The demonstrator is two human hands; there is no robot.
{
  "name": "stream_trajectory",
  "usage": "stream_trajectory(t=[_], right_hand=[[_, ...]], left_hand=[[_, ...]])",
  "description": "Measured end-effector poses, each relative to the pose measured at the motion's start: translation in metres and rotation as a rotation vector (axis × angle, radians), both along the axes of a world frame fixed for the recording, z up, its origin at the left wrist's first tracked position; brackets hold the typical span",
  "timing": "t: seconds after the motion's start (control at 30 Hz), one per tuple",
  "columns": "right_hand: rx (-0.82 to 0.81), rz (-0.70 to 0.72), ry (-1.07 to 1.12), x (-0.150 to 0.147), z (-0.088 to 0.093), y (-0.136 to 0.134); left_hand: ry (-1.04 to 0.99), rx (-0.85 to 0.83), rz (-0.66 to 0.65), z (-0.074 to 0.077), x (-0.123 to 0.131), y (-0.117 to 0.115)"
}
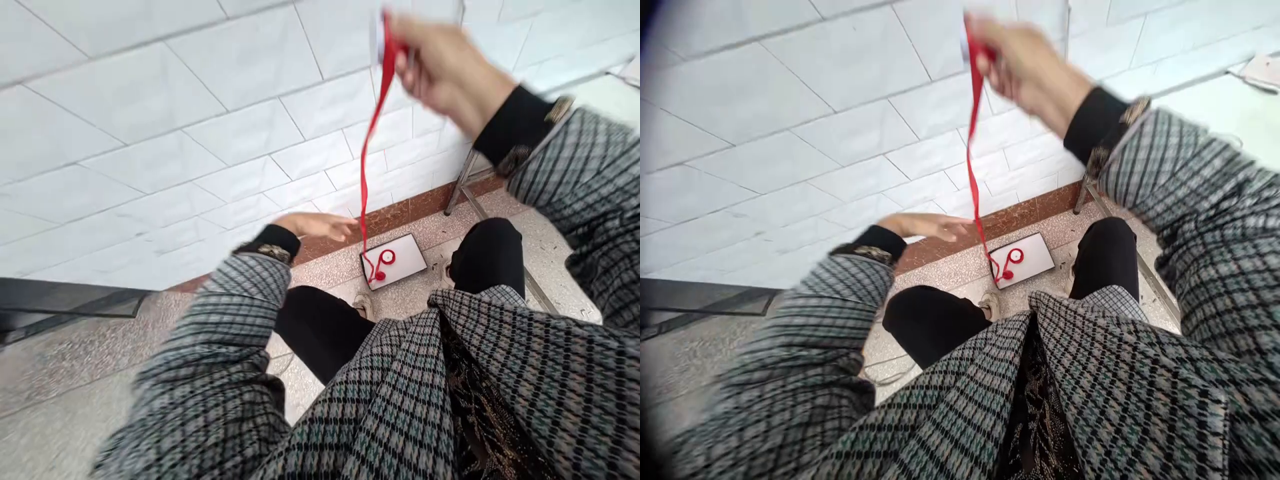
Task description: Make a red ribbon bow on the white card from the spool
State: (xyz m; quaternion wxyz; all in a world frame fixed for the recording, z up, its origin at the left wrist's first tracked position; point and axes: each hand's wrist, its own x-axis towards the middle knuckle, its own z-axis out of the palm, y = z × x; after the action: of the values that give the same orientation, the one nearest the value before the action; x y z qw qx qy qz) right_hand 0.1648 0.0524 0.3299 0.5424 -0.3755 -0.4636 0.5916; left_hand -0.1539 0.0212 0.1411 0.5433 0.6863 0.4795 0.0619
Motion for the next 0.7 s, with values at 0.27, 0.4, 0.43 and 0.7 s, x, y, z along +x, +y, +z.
stream_trajectory(t=[0.27, 0.4, 0.43, 0.7], right_hand=[[-0.256, 0.056, 0.012, -0.046, -0.148, -0.025], [-0.383, 0.003, 0.111, -0.057, -0.181, -0.023], [-0.406, -0.01, 0.123, -0.059, -0.186, -0.022], [-0.545, -0.056, 0.159, -0.065, -0.229, -0.004]], left_hand=[[-0.797, 0.198, 0.417, -0.032, 0.102, -0.016], [-0.852, 0.162, 0.559, -0.053, 0.122, -0.013], [-0.871, 0.144, 0.595, -0.061, 0.124, -0.011], [-0.841, 0.231, 0.87, -0.103, 0.135, -0.002]])
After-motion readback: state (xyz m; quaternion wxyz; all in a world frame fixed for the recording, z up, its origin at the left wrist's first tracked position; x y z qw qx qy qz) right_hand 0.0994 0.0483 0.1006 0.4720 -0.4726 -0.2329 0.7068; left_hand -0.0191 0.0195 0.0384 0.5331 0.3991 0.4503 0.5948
